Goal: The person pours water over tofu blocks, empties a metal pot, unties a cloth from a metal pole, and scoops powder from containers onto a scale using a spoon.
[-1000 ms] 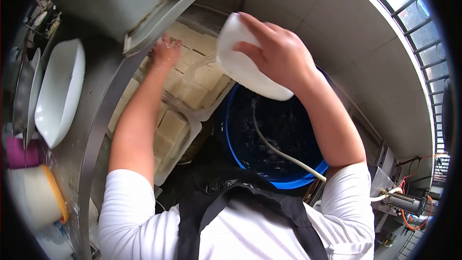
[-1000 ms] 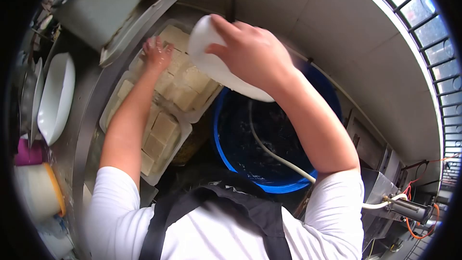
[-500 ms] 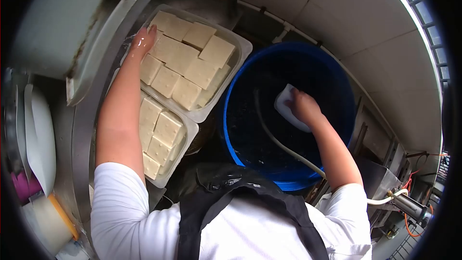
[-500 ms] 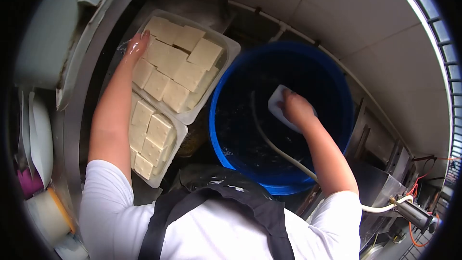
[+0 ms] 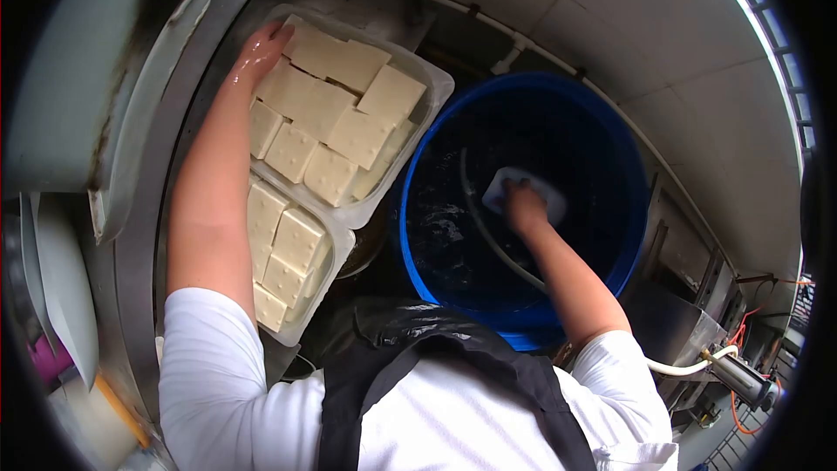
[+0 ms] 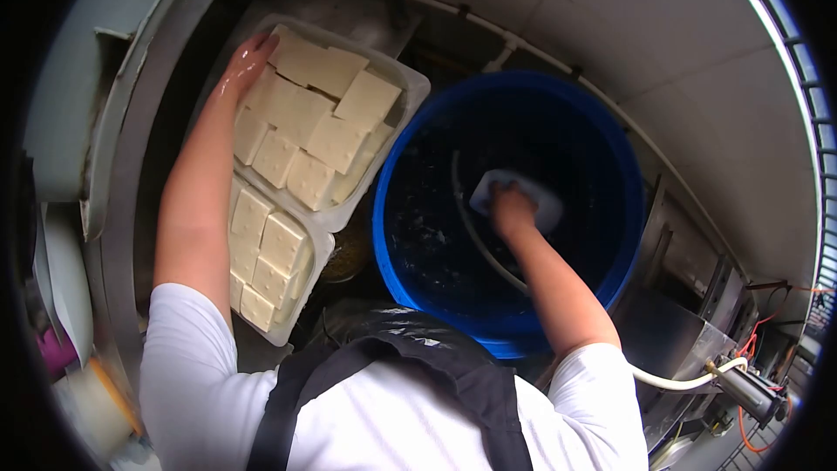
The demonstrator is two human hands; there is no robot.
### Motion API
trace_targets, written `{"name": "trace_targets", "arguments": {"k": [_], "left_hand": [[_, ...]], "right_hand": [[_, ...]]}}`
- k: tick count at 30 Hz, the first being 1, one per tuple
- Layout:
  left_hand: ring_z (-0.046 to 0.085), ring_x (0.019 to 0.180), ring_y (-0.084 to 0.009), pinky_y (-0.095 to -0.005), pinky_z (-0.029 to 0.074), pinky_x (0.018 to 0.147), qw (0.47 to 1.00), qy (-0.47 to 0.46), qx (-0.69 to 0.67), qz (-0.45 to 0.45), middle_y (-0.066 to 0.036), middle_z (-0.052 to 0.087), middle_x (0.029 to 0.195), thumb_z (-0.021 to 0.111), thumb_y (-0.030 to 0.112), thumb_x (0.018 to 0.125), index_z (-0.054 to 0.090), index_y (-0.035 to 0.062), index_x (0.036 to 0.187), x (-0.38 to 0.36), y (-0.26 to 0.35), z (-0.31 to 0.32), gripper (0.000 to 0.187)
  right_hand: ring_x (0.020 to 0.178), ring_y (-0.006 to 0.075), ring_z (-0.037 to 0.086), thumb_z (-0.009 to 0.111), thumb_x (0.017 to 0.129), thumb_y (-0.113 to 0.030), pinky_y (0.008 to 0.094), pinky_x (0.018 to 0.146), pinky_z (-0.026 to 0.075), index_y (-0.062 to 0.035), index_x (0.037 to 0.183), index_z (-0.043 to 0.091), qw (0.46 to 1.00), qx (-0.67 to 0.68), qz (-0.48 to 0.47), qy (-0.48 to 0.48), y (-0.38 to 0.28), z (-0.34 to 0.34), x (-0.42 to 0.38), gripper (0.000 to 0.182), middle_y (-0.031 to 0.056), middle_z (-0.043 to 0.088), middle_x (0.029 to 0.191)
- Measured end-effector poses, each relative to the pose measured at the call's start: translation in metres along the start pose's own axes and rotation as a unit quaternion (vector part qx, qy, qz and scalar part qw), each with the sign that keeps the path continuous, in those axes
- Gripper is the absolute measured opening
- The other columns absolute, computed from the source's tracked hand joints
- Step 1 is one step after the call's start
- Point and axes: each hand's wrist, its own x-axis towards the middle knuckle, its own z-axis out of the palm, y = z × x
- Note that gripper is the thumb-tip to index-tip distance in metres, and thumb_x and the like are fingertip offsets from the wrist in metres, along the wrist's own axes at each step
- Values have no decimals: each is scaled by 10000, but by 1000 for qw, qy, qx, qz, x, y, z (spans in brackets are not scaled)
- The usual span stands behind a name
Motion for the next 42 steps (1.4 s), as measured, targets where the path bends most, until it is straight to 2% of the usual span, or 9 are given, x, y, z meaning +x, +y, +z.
{"name": "trace_targets", "arguments": {"k": [3,7,16,21,25,27,34,39,42], "left_hand": [[542,1345,-410,-433,428,1108,993,6,115,-9,-253,575,1442,534,523,1013,525,33,1474,-12,-4,-1,673],[249,1527,-466,-655,282,1175,939,69,333,-50,-224,283,1662,450,680,995,271,143,1634,-89,30,29,853],[161,1555,-460,-732,155,1180,972,2,221,-74,-209,208,1693,413,682,1009,272,167,1636,-188,92,46,823],[641,1120,-457,-463,526,978,966,150,77,194,-283,672,1219,701,316,950,671,-60,1187,-314,98,29,446],[696,924,-416,-457,567,793,975,185,-17,122,-229,716,1006,663,102,971,679,-38,1087,-453,74,39,182],[703,815,-354,-396,551,733,975,191,-88,-69,-198,713,899,638,119,1003,677,0,1091,-513,66,43,153],[687,804,-442,-485,518,688,928,272,-99,-234,-251,675,817,605,313,1027,645,5,967,-600,46,29,316],[697,743,-345,-431,535,708,951,233,-100,-177,-198,700,832,646,369,1002,652,5,941,-606,47,15,369],[682,645,-225,-399,533,611,911,218,-233,-260,-145,701,815,636,335,989,666,28,989,-619,38,0,308]], "right_hand": [[1188,456,631,650,969,-377,632,964,491,-182,1347,590,1000,3,-2,1,3,17,-1,430,218,549,1382],[1201,444,631,646,973,-364,585,998,496,-144,1379,571,999,34,-35,17,11,26,3,467,248,536,1412],[1178,442,649,716,933,-316,479,999,526,9,1338,587,971,198,-59,119,48,40,33,535,276,680,1234],[958,441,712,753,917,-336,464,813,549,26,1089,651,947,202,-162,192,37,-53,-36,414,262,728,968],[827,218,717,729,969,-160,333,751,543,14,1069,631,916,258,-257,171,20,-129,-127,224,159,723,897],[887,115,650,704,991,-87,273,784,533,23,1131,620,878,310,-322,168,11,-153,-159,197,80,691,934],[910,221,721,771,938,-182,326,838,569,22,1282,653,749,156,-553,331,-88,-230,-273,416,150,739,1021],[936,362,748,799,881,-153,399,851,582,18,1355,620,672,56,-692,258,-209,-214,-344,535,227,737,1074],[979,414,724,789,899,-212,426,846,572,36,1364,600,711,5,-692,123,-285,-172,-384,559,294,709,1086]]}}
